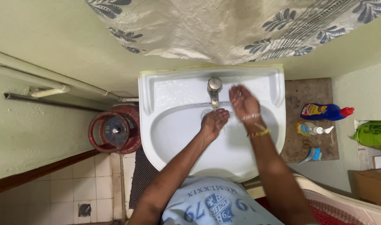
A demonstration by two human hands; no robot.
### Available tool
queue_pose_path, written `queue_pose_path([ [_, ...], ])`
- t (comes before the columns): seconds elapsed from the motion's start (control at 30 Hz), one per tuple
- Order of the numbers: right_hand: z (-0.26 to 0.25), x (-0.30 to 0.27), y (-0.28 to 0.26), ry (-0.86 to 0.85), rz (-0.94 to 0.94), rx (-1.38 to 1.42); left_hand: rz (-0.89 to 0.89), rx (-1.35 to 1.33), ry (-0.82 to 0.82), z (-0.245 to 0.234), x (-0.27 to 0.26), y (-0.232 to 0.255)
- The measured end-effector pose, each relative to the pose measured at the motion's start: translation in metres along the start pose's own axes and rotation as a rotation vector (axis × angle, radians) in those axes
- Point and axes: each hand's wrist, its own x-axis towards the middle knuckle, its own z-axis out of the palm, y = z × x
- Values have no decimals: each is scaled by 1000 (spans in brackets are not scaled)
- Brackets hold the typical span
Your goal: The person scrubs a white wall-mounted sink with a blue brush, rinses the brush and hands under running water, and wipes the sink basin with their hands. The person turns the tap on and off multiple times during the process.
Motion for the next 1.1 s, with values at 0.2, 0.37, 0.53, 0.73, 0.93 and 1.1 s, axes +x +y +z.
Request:
queue_pose_path([
  [0.2,79,-14,-58,-233,-602,-1062,28,-31,6,5,-4,5],
  [0.37,14,-51,-15,75,-448,-837,83,-105,21,-24,6,7],
  [0.53,-64,-49,84,93,212,-266,203,-72,106,-54,21,-4],
  [0.73,-96,-15,131,-135,419,167,123,3,130,-76,24,1],
  [0.93,-51,-10,36,-36,459,338,60,-21,-76,-49,31,-2],
  [1.1,27,0,-84,-67,-168,-715,-69,86,76,-18,13,-3],
])
